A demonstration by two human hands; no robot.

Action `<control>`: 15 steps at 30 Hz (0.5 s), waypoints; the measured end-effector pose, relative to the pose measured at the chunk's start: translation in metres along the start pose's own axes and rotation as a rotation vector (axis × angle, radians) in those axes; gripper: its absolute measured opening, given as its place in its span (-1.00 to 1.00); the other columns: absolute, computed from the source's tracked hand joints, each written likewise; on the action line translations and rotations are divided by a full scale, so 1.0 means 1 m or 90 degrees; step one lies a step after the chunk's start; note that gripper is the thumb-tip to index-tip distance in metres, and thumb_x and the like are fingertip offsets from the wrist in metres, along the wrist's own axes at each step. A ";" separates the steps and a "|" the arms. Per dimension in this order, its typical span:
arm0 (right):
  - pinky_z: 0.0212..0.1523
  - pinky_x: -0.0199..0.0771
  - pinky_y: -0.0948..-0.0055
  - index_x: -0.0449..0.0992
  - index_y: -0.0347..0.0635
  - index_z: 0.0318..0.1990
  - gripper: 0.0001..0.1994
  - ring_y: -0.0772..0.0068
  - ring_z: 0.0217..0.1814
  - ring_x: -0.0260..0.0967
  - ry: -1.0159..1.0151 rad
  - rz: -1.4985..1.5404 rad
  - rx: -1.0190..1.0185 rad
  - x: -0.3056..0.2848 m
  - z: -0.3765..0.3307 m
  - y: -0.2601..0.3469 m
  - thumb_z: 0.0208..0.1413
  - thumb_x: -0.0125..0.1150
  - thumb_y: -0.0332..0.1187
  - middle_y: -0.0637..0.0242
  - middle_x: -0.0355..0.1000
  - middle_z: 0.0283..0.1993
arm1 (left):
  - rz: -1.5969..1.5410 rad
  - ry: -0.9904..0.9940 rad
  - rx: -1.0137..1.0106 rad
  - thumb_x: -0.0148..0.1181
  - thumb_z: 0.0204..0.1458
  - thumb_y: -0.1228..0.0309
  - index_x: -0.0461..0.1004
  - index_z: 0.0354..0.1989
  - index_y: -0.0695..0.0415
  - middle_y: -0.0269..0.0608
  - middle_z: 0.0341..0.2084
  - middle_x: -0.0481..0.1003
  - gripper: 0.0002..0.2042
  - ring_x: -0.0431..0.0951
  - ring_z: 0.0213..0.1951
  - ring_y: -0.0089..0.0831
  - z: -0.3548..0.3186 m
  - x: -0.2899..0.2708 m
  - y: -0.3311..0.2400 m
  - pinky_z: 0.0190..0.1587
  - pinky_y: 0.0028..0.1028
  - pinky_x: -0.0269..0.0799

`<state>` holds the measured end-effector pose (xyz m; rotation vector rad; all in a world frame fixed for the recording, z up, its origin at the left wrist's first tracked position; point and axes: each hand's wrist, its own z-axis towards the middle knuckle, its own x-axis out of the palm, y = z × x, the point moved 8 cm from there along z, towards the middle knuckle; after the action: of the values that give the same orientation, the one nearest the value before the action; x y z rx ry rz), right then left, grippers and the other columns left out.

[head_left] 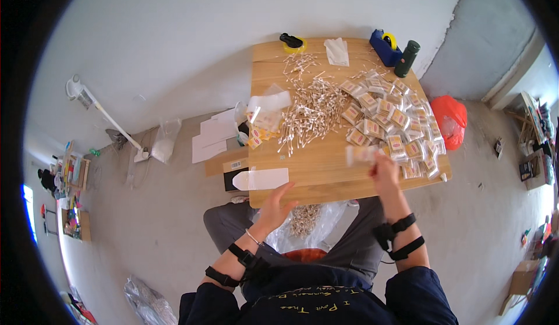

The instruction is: Packaging loose cotton swabs into small plastic bags at a workstation.

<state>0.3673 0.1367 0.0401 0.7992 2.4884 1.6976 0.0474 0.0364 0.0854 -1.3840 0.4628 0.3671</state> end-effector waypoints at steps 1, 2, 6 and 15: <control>-0.69 0.23 0.52 0.41 -0.13 -0.48 -0.77 0.54 -0.67 0.23 -0.031 0.020 -0.027 -0.015 0.016 0.017 0.19 0.18 -0.28 0.42 0.27 -0.63 | 0.006 0.030 -0.100 0.24 0.00 0.49 0.43 0.07 0.10 -0.03 0.07 0.44 -0.60 0.40 0.13 -0.12 -0.003 0.001 0.026 0.19 -0.30 0.27; -0.67 0.28 0.52 0.40 -0.14 -0.48 -0.76 0.53 -0.64 0.27 -0.066 0.040 -0.056 -0.027 0.030 0.034 0.20 0.19 -0.27 0.42 0.26 -0.62 | 0.005 0.028 -0.101 0.24 0.00 0.49 0.43 0.07 0.10 -0.03 0.07 0.44 -0.60 0.40 0.13 -0.12 -0.002 0.000 0.033 0.19 -0.30 0.27; -0.59 0.36 0.53 0.39 -0.16 -0.44 -0.78 0.51 -0.59 0.30 -0.077 0.200 -0.153 -0.035 0.072 0.073 0.17 0.22 -0.29 0.44 0.26 -0.58 | 0.069 -0.015 -0.136 0.21 0.01 0.49 0.44 0.03 0.13 -0.05 -0.03 0.47 -0.64 0.44 0.05 -0.15 0.001 -0.005 0.060 0.07 -0.33 0.35; -0.39 0.40 0.51 0.58 -0.25 -0.34 -0.92 0.51 -0.48 0.35 0.187 -0.393 -0.338 0.149 0.030 0.003 0.04 0.24 -0.44 0.36 0.50 -0.41 | 0.025 -0.241 -0.086 0.20 0.02 0.54 0.49 -0.13 0.20 -0.17 -0.41 0.53 -0.79 0.53 -0.45 -0.39 0.010 -0.031 0.107 -0.38 -0.51 0.44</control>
<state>0.2481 0.2259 0.0689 -0.2529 1.9307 2.1313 -0.0328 0.0630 0.0118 -1.3973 0.1542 0.6876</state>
